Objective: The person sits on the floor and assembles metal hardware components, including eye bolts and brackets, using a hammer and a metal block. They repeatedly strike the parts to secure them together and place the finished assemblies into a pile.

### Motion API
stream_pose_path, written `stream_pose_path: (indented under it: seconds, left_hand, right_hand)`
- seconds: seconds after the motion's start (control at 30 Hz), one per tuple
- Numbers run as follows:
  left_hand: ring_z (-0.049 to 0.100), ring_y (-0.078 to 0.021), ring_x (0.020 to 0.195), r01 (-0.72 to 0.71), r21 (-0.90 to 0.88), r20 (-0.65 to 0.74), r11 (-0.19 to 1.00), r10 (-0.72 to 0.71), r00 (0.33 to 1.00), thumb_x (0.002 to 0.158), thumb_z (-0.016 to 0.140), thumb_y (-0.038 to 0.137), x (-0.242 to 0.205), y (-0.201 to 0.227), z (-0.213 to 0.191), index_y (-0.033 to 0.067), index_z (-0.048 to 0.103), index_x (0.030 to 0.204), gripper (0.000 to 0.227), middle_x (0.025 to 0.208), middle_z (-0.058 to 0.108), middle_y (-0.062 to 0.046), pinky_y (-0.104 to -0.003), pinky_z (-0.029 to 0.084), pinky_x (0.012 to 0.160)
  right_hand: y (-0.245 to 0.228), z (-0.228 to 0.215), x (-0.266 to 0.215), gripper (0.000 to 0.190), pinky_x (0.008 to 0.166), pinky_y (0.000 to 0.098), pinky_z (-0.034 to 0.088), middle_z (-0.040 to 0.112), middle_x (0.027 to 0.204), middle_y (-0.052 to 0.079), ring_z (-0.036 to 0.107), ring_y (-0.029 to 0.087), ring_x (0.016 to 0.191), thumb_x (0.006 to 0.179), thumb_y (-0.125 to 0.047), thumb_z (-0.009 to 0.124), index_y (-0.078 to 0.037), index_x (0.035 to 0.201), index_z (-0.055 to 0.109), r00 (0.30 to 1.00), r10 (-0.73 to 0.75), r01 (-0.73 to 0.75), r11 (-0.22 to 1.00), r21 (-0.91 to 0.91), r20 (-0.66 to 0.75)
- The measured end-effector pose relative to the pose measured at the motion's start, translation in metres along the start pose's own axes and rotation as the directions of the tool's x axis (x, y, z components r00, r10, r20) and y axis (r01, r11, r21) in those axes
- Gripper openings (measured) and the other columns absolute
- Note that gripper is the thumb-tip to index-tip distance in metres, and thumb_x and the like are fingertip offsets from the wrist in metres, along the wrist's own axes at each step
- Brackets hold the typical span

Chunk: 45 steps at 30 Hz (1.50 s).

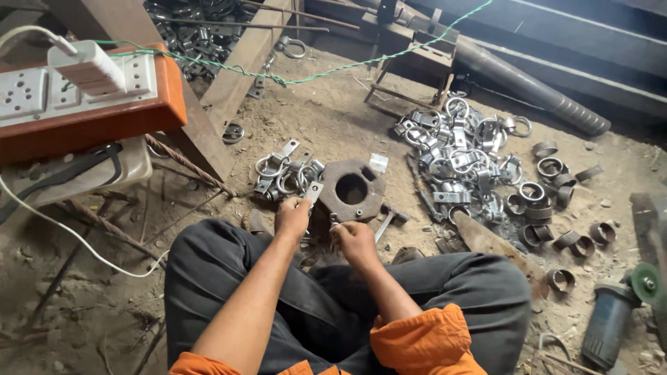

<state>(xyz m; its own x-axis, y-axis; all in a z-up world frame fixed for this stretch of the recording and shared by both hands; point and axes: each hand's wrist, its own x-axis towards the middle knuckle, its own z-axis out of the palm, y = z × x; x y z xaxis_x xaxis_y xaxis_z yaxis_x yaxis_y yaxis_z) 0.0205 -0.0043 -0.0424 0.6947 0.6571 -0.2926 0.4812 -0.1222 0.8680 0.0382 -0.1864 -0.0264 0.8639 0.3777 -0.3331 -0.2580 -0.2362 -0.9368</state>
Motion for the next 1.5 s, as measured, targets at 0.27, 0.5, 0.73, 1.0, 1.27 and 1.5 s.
stream_pose_path:
  seconds: [0.27, 0.5, 0.73, 1.0, 1.27, 1.5]
  left_hand:
    - [0.072, -0.0331, 0.095, -0.046, 0.226, 0.121, 0.973, 0.019, 0.992, 0.085, 0.068, 0.04, -0.005, -0.007, 0.006, 0.0109, 0.079, 0.101, 0.035, 0.098, 0.076, -0.016, -0.043, 0.054, 0.085]
    - [0.072, -0.0335, 0.102, -0.36, 0.296, 0.474, 0.885, 0.191, 0.859, 0.081, 0.072, 0.041, -0.045, -0.001, 0.031, 0.012, 0.079, 0.101, 0.036, 0.107, 0.075, -0.016, -0.044, 0.055, 0.092]
    - [0.066, -0.0349, 0.113, -0.405, 0.45, 0.517, 0.796, 0.138, 0.845, 0.085, 0.072, 0.037, -0.08, 0.032, 0.098, 0.0125, 0.075, 0.108, 0.034, 0.115, 0.071, -0.017, -0.046, 0.051, 0.097]
    - [0.066, -0.0327, 0.113, -0.416, 0.319, 0.516, 0.852, 0.212, 0.83, 0.092, 0.065, 0.031, -0.088, 0.089, 0.06, 0.0194, 0.075, 0.118, 0.03, 0.121, 0.072, -0.012, -0.044, 0.051, 0.097]
    - [0.071, -0.0323, 0.095, -0.646, 0.101, 0.389, 0.756, 0.568, 0.725, 0.087, 0.071, 0.027, -0.112, 0.132, -0.011, 0.0063, 0.072, 0.102, 0.026, 0.099, 0.073, -0.015, -0.043, 0.054, 0.081]
    - [0.075, -0.0132, 0.069, -0.362, -0.119, 0.208, 0.925, 0.38, 0.901, 0.099, 0.063, 0.028, -0.059, 0.085, -0.007, 0.0049, 0.073, 0.09, 0.027, 0.076, 0.078, -0.005, -0.031, 0.057, 0.066]
  right_hand:
    - [-0.086, -0.052, -0.023, 0.021, 0.062, 0.0319, 0.054, 0.068, 0.071, 0.009, 0.061, 0.017, 0.06, 0.094, -0.012, 0.062, 0.0, 0.084, 0.076, 0.984, -0.03, 0.095, 0.924, 0.369, -0.178]
    - [-0.127, -0.121, -0.06, 0.024, 0.063, 0.0303, 0.056, 0.071, 0.079, 0.008, 0.061, 0.013, 0.065, 0.097, -0.014, 0.058, 0.002, 0.091, 0.074, 0.923, -0.167, 0.33, 0.808, 0.488, -0.347]
    - [-0.088, -0.133, -0.032, 0.024, 0.059, 0.0297, 0.055, 0.068, 0.075, 0.01, 0.061, 0.015, 0.061, 0.098, -0.014, 0.06, 0.004, 0.092, 0.076, 0.867, -0.062, 0.248, 0.914, 0.322, -0.494]
    - [-0.08, -0.127, -0.02, 0.026, 0.059, 0.0302, 0.056, 0.073, 0.082, 0.006, 0.06, 0.013, 0.064, 0.098, -0.017, 0.059, 0.003, 0.093, 0.075, 0.891, -0.052, 0.256, 0.878, 0.405, -0.45]
    - [-0.097, -0.078, -0.01, 0.023, 0.069, 0.035, 0.059, 0.071, 0.081, 0.009, 0.067, 0.02, 0.073, 0.097, -0.015, 0.056, 0.003, 0.093, 0.07, 0.992, 0.088, 0.012, 0.658, 0.753, -0.093]
    - [-0.061, -0.098, 0.003, 0.02, 0.056, 0.0381, 0.057, 0.065, 0.074, 0.011, 0.061, 0.021, 0.06, 0.097, -0.012, 0.062, 0.005, 0.098, 0.072, 0.97, 0.106, -0.041, 0.959, 0.281, -0.22]
